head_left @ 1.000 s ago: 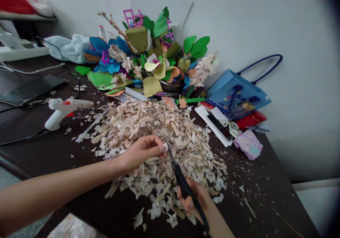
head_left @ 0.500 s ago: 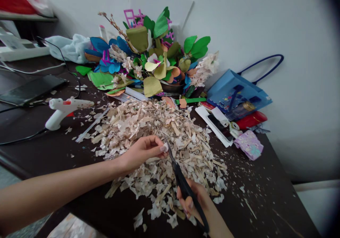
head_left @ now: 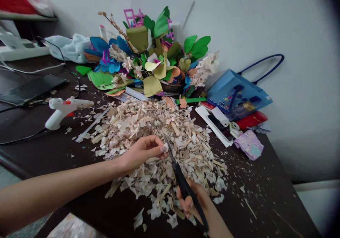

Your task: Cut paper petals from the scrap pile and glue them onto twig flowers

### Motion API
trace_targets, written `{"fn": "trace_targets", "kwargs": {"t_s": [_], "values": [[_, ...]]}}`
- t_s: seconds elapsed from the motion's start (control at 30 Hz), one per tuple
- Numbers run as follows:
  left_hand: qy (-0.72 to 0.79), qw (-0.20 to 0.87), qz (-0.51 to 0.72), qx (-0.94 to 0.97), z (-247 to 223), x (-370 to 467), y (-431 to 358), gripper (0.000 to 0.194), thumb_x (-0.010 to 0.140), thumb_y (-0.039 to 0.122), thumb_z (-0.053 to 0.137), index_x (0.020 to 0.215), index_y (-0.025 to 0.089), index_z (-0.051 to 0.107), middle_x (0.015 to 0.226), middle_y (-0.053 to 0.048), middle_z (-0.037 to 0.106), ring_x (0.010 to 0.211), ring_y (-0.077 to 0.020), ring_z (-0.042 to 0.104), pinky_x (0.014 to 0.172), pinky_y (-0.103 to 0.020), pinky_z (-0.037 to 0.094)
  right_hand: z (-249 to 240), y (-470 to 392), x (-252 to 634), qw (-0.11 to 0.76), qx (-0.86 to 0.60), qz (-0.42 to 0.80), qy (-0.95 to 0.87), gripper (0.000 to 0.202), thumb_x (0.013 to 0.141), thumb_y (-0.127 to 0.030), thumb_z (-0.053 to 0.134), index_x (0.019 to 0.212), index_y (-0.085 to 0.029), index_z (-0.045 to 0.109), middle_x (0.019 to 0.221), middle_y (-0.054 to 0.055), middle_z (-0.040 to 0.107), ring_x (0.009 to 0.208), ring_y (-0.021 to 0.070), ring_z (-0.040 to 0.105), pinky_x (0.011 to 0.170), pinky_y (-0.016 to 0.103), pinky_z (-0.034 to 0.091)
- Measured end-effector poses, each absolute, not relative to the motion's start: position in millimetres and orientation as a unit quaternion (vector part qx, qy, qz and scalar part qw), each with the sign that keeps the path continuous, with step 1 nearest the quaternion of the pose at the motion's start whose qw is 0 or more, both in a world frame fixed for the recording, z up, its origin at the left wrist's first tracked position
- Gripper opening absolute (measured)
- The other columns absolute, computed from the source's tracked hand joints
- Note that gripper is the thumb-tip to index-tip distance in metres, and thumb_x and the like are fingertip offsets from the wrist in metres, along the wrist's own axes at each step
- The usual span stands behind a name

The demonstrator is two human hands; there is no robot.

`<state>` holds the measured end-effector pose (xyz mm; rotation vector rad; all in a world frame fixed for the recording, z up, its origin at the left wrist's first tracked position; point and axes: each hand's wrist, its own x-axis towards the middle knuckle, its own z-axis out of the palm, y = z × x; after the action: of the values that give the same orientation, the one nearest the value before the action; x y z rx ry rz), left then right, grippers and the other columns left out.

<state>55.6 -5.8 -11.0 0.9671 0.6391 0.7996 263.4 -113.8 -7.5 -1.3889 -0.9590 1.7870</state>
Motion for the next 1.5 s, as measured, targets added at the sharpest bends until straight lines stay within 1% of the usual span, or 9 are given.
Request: {"fn": "trace_targets", "kwargs": {"t_s": [0.3,0.5,0.63,0.9,1.03,1.2,1.3,1.43,1.5], "values": [[0.296,0.762,0.367,0.444,-10.9,56.0,-5.3,0.018,0.082,0.03,0.066,0.081,0.013,0.058,0.082,-0.003,0.068,0.075,-0.0102,0.063,0.073,-0.022,0.049,-4.3,-117.8,264.2,0.338,-0.551,0.641,-0.413,0.056,0.062,-0.069,0.067,0.079,-0.017,0.059,0.057,-0.003,0.043,0.048,0.0105,0.04,0.048,0.024,0.041],[0.297,0.765,0.363,0.441,-9.7,56.0,-4.8,0.019,0.081,0.029,0.067,0.081,0.012,0.058,0.08,-0.003,0.068,0.073,-0.0096,0.062,0.072,-0.021,0.049,-3.0,-114.2,267.3,0.314,-0.538,0.662,-0.417,0.061,0.055,-0.072,0.069,0.078,-0.016,0.057,0.057,-0.003,0.045,0.048,0.0099,0.041,0.048,0.024,0.042],[0.302,0.764,0.359,0.444,-9.3,55.5,-4.6,0.02,0.081,0.03,0.067,0.081,0.013,0.058,0.078,-0.003,0.067,0.073,-0.0095,0.062,0.071,-0.021,0.049,-1.1,-116.6,266.6,0.325,-0.555,0.651,-0.403,0.058,0.057,-0.069,0.07,0.079,-0.017,0.059,0.059,-0.002,0.047,0.05,0.0117,0.044,0.049,0.025,0.044],[0.306,0.76,0.356,0.45,-8.0,54.9,-3.8,0.02,0.081,0.03,0.067,0.081,0.013,0.057,0.078,-0.003,0.067,0.073,-0.0104,0.062,0.072,-0.023,0.049,1.9,-116.7,265.1,0.337,-0.559,0.644,-0.399,0.054,0.058,-0.067,0.071,0.077,-0.018,0.06,0.056,-0.002,0.043,0.05,0.0125,0.043,0.05,0.026,0.043],[0.306,0.76,0.35,0.455,-6.6,54.3,-3.9,0.02,0.082,0.031,0.066,0.081,0.013,0.058,0.079,-0.003,0.067,0.073,-0.0105,0.062,0.072,-0.023,0.049,4.6,-116.1,265.1,0.323,-0.566,0.644,-0.401,0.048,0.061,-0.062,0.073,0.072,-0.018,0.058,0.057,-0.001,0.045,0.051,0.0127,0.044,0.049,0.025,0.043],[0.302,0.757,0.356,0.456,-9.1,54.3,-3.7,0.019,0.083,0.031,0.065,0.081,0.013,0.057,0.081,-0.003,0.067,0.075,-0.0099,0.061,0.074,-0.023,0.048,0.4,-112.4,268.4,0.295,-0.57,0.631,-0.436,0.048,0.061,-0.063,0.071,0.07,-0.017,0.056,0.057,-0.002,0.046,0.047,0.0097,0.043,0.044,0.022,0.037],[0.31,0.756,0.349,0.459,-8.5,54.1,-3.7,0.02,0.082,0.032,0.065,0.081,0.013,0.057,0.082,-0.003,0.067,0.074,-0.0103,0.061,0.073,-0.023,0.048,-3.7,-105.1,275.8,0.261,-0.609,0.549,-0.51,0.045,0.065,-0.061,0.067,0.069,-0.018,0.054,0.057,-0.001,0.051,0.046,0.011,0.044,0.043,0.022,0.035],[0.33,0.754,0.322,0.468,-5.8,53.5,-3.7,0.021,0.081,0.033,0.066,0.081,0.013,0.058,0.073,-0.002,0.065,0.067,-0.0099,0.059,0.067,-0.022,0.046,-8.4,-94.7,292.8,0.157,-0.722,0.266,-0.618,0.029,0.075,-0.048,0.062,0.07,-0.022,0.053,0.056,0.001,0.057,0.05,0.0179,0.053,0.047,0.025,0.034],[0.336,0.752,0.317,0.47,-5.0,53.4,-3.7,0.021,0.081,0.033,0.066,0.08,0.013,0.058,0.07,-0.001,0.063,0.065,-0.0093,0.057,0.065,-0.022,0.045,-11.5,-91.6,302.7,0.106,-0.734,0.153,-0.653,0.02,0.079,-0.042,0.058,0.077,-0.022,0.057,0.064,0.003,0.064,0.056,0.0217,0.059,0.05,0.027,0.037]]}}
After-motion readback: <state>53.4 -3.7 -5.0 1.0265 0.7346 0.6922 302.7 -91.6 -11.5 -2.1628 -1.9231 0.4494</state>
